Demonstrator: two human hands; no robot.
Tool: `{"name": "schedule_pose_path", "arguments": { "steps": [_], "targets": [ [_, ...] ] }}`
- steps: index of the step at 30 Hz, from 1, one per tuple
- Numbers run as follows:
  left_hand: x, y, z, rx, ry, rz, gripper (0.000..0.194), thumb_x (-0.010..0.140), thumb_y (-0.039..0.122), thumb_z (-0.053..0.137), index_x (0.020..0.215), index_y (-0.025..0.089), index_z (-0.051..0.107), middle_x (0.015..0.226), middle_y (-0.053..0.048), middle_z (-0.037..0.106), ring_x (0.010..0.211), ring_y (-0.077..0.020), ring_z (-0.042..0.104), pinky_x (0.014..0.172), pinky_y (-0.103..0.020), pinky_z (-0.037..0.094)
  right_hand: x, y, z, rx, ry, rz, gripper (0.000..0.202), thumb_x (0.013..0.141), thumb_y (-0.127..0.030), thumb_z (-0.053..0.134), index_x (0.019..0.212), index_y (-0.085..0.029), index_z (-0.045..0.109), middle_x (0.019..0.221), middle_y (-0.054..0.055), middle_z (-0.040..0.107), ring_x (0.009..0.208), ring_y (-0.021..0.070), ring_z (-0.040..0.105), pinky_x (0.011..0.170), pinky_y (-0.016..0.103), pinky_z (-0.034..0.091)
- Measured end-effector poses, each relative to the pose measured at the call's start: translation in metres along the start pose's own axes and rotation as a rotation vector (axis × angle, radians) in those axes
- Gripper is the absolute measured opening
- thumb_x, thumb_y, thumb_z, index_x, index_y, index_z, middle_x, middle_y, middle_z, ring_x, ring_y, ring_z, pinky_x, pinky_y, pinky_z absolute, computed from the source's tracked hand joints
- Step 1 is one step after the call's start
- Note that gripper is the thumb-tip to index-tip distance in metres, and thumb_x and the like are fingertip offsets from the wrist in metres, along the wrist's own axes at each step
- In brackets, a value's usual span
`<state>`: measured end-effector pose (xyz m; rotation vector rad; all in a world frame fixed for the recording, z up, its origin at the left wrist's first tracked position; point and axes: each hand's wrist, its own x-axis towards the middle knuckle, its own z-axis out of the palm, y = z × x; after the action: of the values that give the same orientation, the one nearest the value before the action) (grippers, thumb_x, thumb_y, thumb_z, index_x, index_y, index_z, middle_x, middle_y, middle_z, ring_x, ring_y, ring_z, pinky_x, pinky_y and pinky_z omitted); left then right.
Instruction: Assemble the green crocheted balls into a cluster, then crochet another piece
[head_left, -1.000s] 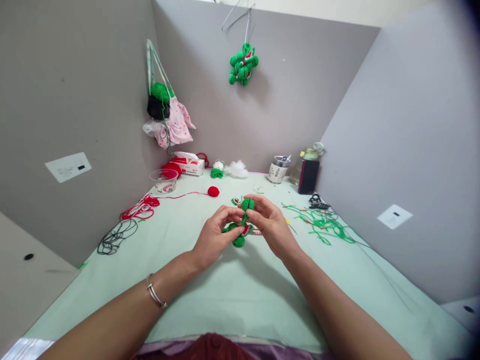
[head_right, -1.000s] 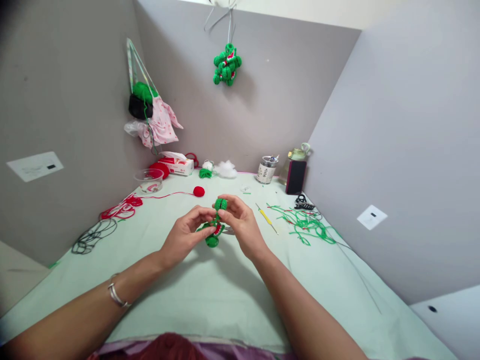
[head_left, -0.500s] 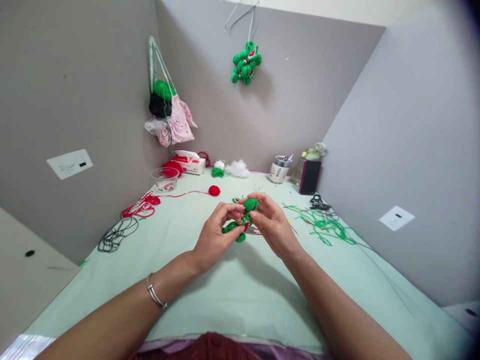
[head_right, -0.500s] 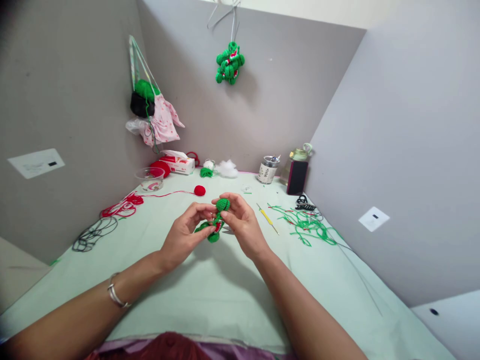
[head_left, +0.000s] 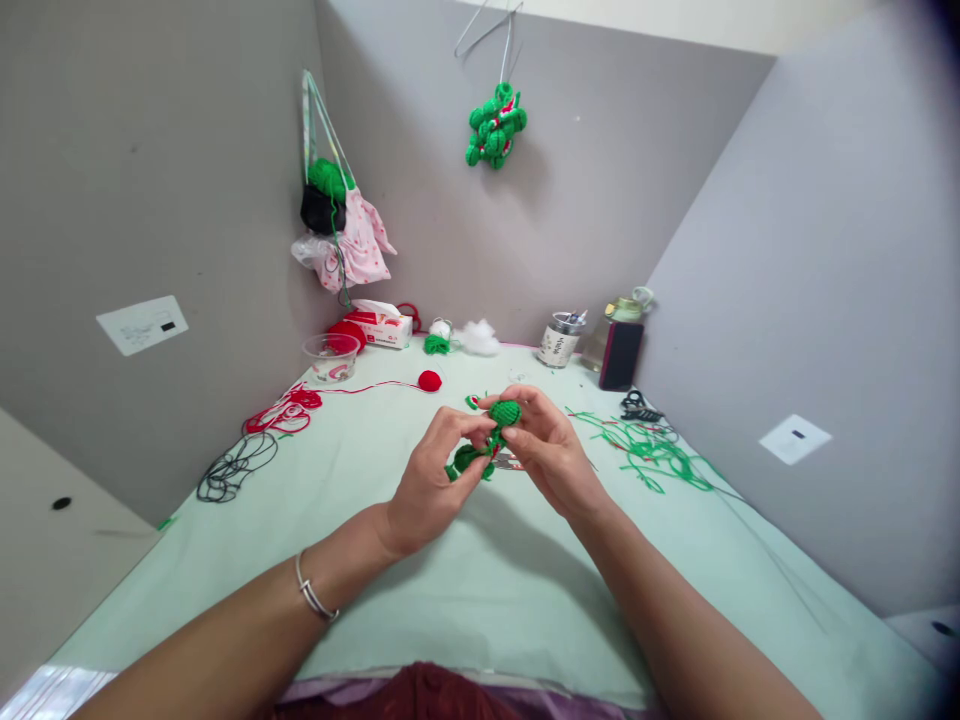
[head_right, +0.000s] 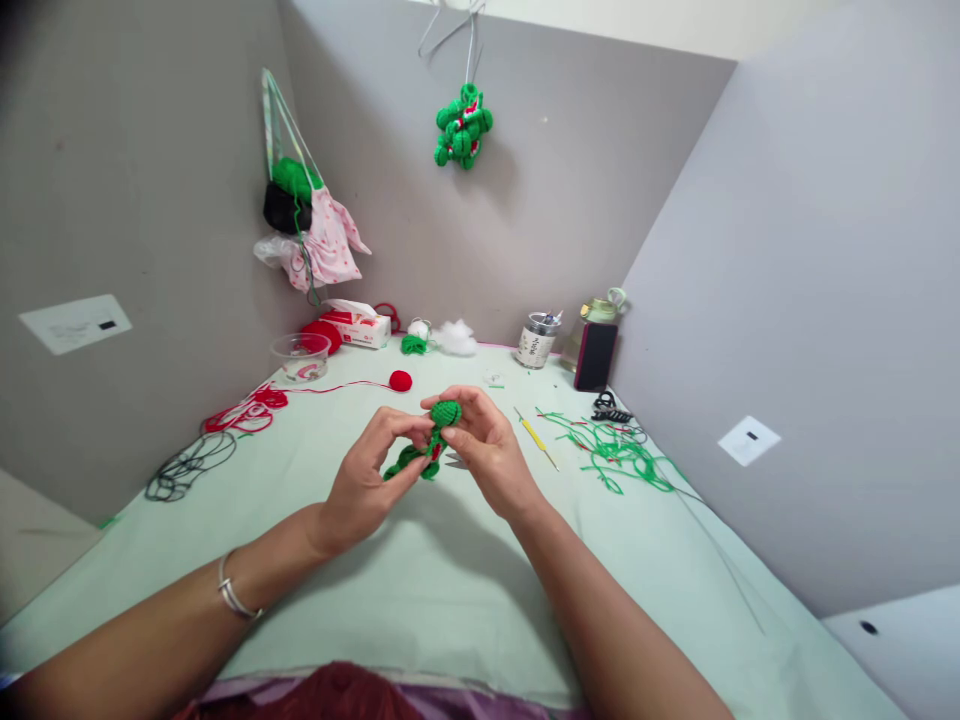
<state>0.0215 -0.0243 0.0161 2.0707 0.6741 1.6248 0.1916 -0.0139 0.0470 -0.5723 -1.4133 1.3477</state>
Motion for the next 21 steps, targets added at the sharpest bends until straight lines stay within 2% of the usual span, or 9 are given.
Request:
{"name": "schedule_pose_path", "arguments": {
  "steps": [2, 4, 6, 10, 13, 15, 18, 21],
  "targets": [
    [-0.001, 0.002, 0.000, 0.027, -0.003, 0.031, 0.036, 0.085, 0.002, 0.057, 0.115, 0.022, 0.059, 0.095, -0.003, 0.055, 0.093, -0.0160, 0.055, 0.086, -0.032, 0.049, -0.001, -0.001, 0.001, 0.004, -0.014, 0.005, 0.026, 0.085, -0.025, 0.069, 0.108, -0.028, 0.058, 0.119, 0.004, 0.064, 0.092, 0.0184, 0.062, 0.080, 0.034, 0.051],
    [0.000, 0.003, 0.000, -0.013, 0.006, -0.011, 0.032, 0.086, 0.004, 0.059, 0.112, 0.021, 0.061, 0.095, -0.003, 0.056, 0.094, -0.0160, 0.056, 0.087, -0.032, 0.048, 0.000, -0.002, 0.000, -0.014, -0.004, 0.011, 0.026, 0.085, -0.023, 0.068, 0.108, -0.027, 0.058, 0.119, 0.004, 0.063, 0.094, 0.0184, 0.062, 0.081, 0.034, 0.051],
    [0.002, 0.003, 0.000, -0.146, 0.011, -0.171, 0.026, 0.085, 0.009, 0.062, 0.109, 0.020, 0.062, 0.098, -0.004, 0.059, 0.095, -0.0165, 0.058, 0.089, -0.033, 0.048, 0.001, 0.000, -0.001, -0.067, 0.047, 0.013, 0.025, 0.083, -0.021, 0.069, 0.106, -0.026, 0.058, 0.116, 0.004, 0.065, 0.098, 0.0183, 0.061, 0.083, 0.033, 0.050],
    [0.008, -0.006, -0.002, -0.491, -0.031, -0.617, 0.024, 0.080, 0.017, 0.070, 0.103, 0.016, 0.064, 0.093, -0.005, 0.065, 0.092, -0.0170, 0.062, 0.083, -0.030, 0.050, 0.005, 0.006, -0.004, -0.284, 0.179, 0.055, 0.023, 0.077, -0.014, 0.064, 0.097, -0.023, 0.059, 0.106, 0.003, 0.067, 0.099, 0.0181, 0.061, 0.087, 0.032, 0.048],
    [0.010, -0.017, -0.004, -0.624, -0.009, -0.795, 0.026, 0.075, 0.021, 0.076, 0.099, 0.015, 0.067, 0.090, -0.004, 0.068, 0.086, -0.0156, 0.064, 0.080, -0.028, 0.050, 0.005, 0.008, -0.006, -0.445, 0.187, 0.072, 0.028, 0.075, -0.012, 0.056, 0.100, -0.022, 0.062, 0.111, 0.005, 0.065, 0.104, 0.0198, 0.060, 0.086, 0.033, 0.049],
    [0.009, -0.022, -0.004, -0.680, -0.002, -0.849, 0.029, 0.072, 0.023, 0.079, 0.097, 0.014, 0.068, 0.089, -0.005, 0.070, 0.084, -0.0151, 0.065, 0.079, -0.028, 0.050, 0.004, 0.008, -0.005, -0.515, 0.118, 0.068, 0.030, 0.078, -0.014, 0.053, 0.105, -0.022, 0.064, 0.114, 0.006, 0.064, 0.105, 0.0202, 0.061, 0.086, 0.034, 0.050],
    [0.006, -0.026, -0.002, -0.728, -0.021, -0.882, 0.030, 0.070, 0.023, 0.082, 0.095, 0.013, 0.068, 0.089, -0.006, 0.071, 0.083, -0.0150, 0.066, 0.079, -0.027, 0.049, 0.003, 0.009, -0.004, -0.624, 0.025, 0.040, 0.022, 0.086, -0.020, 0.054, 0.103, -0.022, 0.068, 0.108, 0.005, 0.065, 0.098, 0.0189, 0.063, 0.087, 0.035, 0.049],
    [0.005, -0.028, -0.001, -0.744, -0.041, -0.902, 0.030, 0.070, 0.022, 0.082, 0.095, 0.012, 0.068, 0.090, -0.006, 0.072, 0.082, -0.0150, 0.067, 0.078, -0.026, 0.049, 0.002, 0.009, -0.004, -0.701, 0.015, -0.003, 0.014, 0.087, -0.023, 0.058, 0.097, -0.021, 0.069, 0.104, 0.005, 0.065, 0.094, 0.0182, 0.063, 0.085, 0.034, 0.050]
  ]
}}
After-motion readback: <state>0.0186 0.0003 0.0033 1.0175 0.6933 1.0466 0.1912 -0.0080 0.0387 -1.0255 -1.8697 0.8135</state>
